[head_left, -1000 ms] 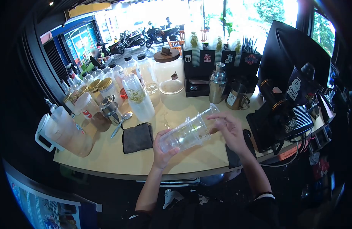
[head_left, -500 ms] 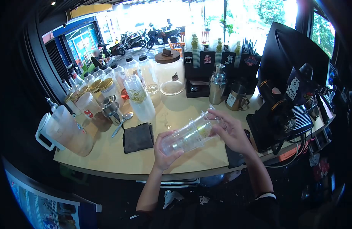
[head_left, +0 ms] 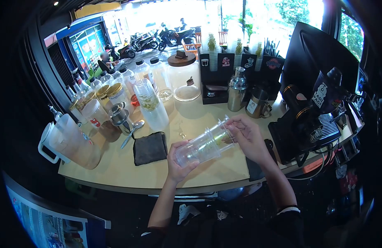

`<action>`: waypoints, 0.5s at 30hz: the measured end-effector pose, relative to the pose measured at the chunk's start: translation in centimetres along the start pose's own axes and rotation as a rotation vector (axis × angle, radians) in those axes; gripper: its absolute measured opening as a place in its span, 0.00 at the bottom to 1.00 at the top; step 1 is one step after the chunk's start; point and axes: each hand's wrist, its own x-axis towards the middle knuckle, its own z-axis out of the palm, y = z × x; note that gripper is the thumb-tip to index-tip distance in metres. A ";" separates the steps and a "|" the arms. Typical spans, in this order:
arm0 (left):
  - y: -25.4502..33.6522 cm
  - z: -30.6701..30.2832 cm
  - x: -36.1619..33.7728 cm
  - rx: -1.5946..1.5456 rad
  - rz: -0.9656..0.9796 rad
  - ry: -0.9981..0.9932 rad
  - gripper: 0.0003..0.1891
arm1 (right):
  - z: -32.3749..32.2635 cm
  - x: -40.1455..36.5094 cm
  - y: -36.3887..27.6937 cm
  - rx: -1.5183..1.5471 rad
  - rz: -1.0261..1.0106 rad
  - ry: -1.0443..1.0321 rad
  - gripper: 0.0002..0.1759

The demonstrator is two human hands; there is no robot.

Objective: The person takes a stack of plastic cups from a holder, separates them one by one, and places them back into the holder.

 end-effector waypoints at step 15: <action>-0.2 0.2 0.1 -0.002 0.000 0.000 0.34 | 1.8 -0.2 0.1 -0.120 -0.005 0.044 0.13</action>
